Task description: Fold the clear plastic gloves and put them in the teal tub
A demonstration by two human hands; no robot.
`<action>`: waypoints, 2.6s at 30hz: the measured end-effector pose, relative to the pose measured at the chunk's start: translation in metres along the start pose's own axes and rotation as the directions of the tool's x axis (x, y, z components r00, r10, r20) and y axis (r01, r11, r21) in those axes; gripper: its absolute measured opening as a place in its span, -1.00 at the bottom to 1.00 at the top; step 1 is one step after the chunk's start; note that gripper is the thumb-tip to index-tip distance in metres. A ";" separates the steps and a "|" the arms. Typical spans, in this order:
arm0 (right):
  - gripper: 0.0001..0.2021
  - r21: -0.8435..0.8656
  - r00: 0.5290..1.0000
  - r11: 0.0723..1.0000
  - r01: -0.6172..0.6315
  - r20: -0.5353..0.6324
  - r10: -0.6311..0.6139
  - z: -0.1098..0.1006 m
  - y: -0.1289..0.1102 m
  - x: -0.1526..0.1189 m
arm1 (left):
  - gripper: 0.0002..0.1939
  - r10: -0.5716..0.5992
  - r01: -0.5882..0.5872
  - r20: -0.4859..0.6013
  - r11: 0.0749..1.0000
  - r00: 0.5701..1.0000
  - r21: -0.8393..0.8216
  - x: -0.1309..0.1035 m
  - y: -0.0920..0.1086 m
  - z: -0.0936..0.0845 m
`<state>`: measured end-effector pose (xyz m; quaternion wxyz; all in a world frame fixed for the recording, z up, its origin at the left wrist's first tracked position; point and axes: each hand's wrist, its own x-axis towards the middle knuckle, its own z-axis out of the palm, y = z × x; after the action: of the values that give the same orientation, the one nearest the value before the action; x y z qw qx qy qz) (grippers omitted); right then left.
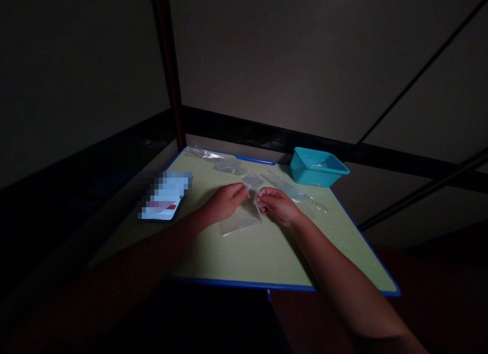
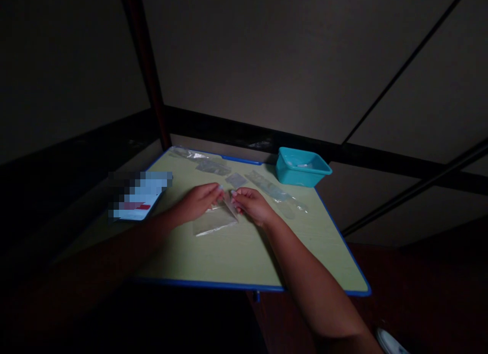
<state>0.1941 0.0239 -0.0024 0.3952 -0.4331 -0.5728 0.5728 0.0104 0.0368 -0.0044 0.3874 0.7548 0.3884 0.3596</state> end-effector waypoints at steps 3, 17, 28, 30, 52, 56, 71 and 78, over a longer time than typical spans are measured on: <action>-0.58 -0.089 0.999 0.995 0.040 0.037 -0.037 0.003 0.002 -0.001 | -0.40 -0.408 0.407 0.060 0.866 0.911 -0.290 0.004 0.004 -0.007; -0.29 -0.380 0.966 0.892 0.243 0.181 -0.186 0.002 -0.003 -0.007 | -0.52 -0.409 0.473 0.244 0.808 0.879 -0.352 0.003 -0.004 -0.009; -0.81 -0.622 0.958 0.732 0.279 0.131 -0.254 -0.001 0.014 0.007 | -0.68 -0.347 0.446 0.318 0.834 0.882 -0.326 0.004 -0.014 -0.013; -0.81 -0.568 0.961 0.775 0.277 0.153 -0.232 0.002 0.015 0.009 | -0.66 -0.358 0.454 0.317 0.832 0.878 -0.319 0.004 -0.015 -0.013; -0.71 -0.455 0.909 0.807 0.376 0.351 -0.225 0.003 0.018 0.017 | -0.65 -0.341 0.453 0.308 0.762 0.888 -0.463 0.008 -0.024 -0.008; -0.67 -0.500 0.888 0.748 0.436 0.374 -0.268 0.004 0.012 0.015 | -0.51 -0.411 0.513 0.315 0.754 0.855 -0.410 0.010 -0.019 -0.010; -0.64 -0.251 0.886 0.968 0.028 0.454 0.092 -0.037 -0.003 0.000 | -0.24 -0.456 0.619 0.436 0.683 0.776 -0.387 0.009 -0.011 -0.018; -0.64 -0.166 0.865 0.982 -0.092 0.476 0.161 -0.027 0.002 0.002 | -0.29 -0.440 0.587 0.401 0.698 0.803 -0.409 0.007 -0.012 -0.016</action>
<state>0.2193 0.0344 -0.0037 0.1689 -0.3378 -0.6623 0.6471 -0.0035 0.0525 -0.0059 0.7094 0.5244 0.4173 0.2183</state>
